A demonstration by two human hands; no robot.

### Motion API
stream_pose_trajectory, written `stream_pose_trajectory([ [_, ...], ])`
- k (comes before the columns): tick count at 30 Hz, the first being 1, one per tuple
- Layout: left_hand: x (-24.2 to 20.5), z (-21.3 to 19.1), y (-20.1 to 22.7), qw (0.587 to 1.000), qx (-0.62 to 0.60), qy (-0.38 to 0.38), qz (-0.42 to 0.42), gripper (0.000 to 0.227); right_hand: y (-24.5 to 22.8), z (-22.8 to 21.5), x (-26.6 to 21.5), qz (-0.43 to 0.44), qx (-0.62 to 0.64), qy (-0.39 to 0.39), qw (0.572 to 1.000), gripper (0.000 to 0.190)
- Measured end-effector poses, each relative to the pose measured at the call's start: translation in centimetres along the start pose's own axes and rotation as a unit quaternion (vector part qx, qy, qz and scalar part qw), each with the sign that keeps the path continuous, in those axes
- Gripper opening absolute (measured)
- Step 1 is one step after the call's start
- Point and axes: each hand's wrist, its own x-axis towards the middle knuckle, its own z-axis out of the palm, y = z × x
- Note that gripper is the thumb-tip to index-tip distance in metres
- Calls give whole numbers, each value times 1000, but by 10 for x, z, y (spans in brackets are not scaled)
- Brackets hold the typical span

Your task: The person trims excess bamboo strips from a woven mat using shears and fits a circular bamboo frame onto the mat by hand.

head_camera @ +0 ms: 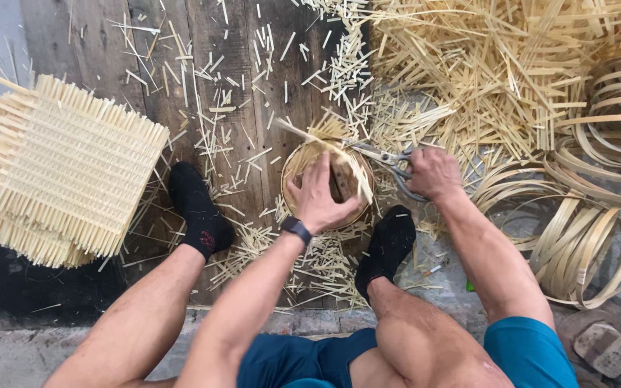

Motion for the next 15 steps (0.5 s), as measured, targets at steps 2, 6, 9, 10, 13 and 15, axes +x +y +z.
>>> stream_pose_trajectory([
  [2,-3,11,5,998,47,35,23,116,0,-7,-2,-7,-8,28,1000,43],
  [6,1,15,-5,983,136,19,119,101,-25,-27,2,-65,-58,152,984,59],
  [9,3,6,-8,984,127,-24,121,97,-20,-21,0,-32,-36,74,996,56],
  [10,4,1,-8,984,129,-24,123,97,-13,-16,-3,-8,-4,2,1000,52],
  [13,5,-6,-7,974,152,-38,166,102,2,-5,-10,-19,-30,63,997,43],
  [15,5,-7,-6,977,142,-61,150,99,-5,-9,-8,-36,-30,97,994,50],
])
